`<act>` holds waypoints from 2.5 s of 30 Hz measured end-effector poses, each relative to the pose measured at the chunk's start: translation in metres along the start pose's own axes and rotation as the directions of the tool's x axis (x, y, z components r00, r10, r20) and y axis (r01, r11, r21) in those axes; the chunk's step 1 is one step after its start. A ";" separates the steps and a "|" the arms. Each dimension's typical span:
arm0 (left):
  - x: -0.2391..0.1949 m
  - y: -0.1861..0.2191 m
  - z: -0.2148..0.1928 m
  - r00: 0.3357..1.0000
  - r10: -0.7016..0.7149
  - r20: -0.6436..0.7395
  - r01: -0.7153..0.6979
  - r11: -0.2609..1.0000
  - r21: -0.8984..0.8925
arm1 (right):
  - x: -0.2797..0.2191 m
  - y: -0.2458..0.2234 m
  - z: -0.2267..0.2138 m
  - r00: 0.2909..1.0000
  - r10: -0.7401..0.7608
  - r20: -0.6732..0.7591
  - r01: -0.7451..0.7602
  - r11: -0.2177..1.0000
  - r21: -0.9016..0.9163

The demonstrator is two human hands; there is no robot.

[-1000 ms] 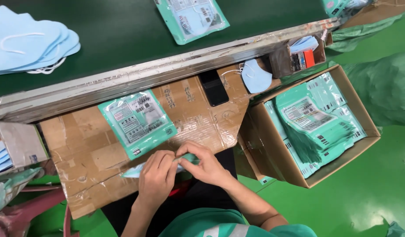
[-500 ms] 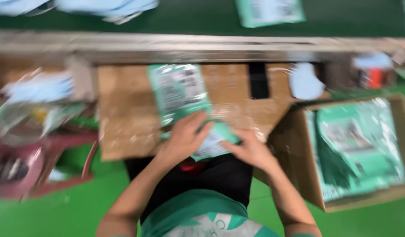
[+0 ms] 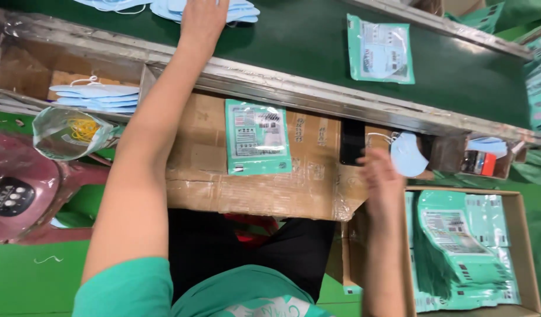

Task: The person is putting blue face masks into plastic bags at a production facility.

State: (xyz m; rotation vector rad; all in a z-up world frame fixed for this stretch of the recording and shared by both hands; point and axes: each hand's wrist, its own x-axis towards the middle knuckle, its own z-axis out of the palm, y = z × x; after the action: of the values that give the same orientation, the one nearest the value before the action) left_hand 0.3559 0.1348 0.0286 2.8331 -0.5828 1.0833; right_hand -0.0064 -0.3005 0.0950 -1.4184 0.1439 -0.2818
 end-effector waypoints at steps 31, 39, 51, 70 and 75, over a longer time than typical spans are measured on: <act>-0.205 0.298 -0.134 0.901 0.175 0.398 0.356 0.229 -0.906 | -0.061 0.087 0.053 0.983 -0.070 0.167 0.113 0.958 -0.264; -0.219 0.312 -0.119 0.842 0.180 0.508 0.462 0.242 -0.853 | -0.078 0.122 0.017 0.952 -0.216 0.219 0.304 0.766 -0.566; -0.218 0.210 -0.137 0.940 0.206 0.272 -0.005 0.805 -0.593 | -0.050 0.150 0.029 0.963 0.025 -0.270 -0.019 0.999 0.026; -0.178 0.212 -0.175 0.983 -0.041 -0.181 -0.090 0.747 -0.658 | -0.051 0.091 0.110 0.970 -0.132 0.204 0.239 0.664 -0.708; -0.178 0.238 -0.209 0.993 0.034 -0.117 -0.115 0.577 -0.808 | -0.048 0.085 0.105 0.986 -0.166 -0.026 0.116 0.787 -0.606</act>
State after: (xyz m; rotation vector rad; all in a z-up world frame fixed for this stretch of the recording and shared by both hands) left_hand 0.0147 0.0100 0.0496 1.9345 -0.9085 0.6622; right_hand -0.0154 -0.1769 0.0236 -2.0666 0.2036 -0.4423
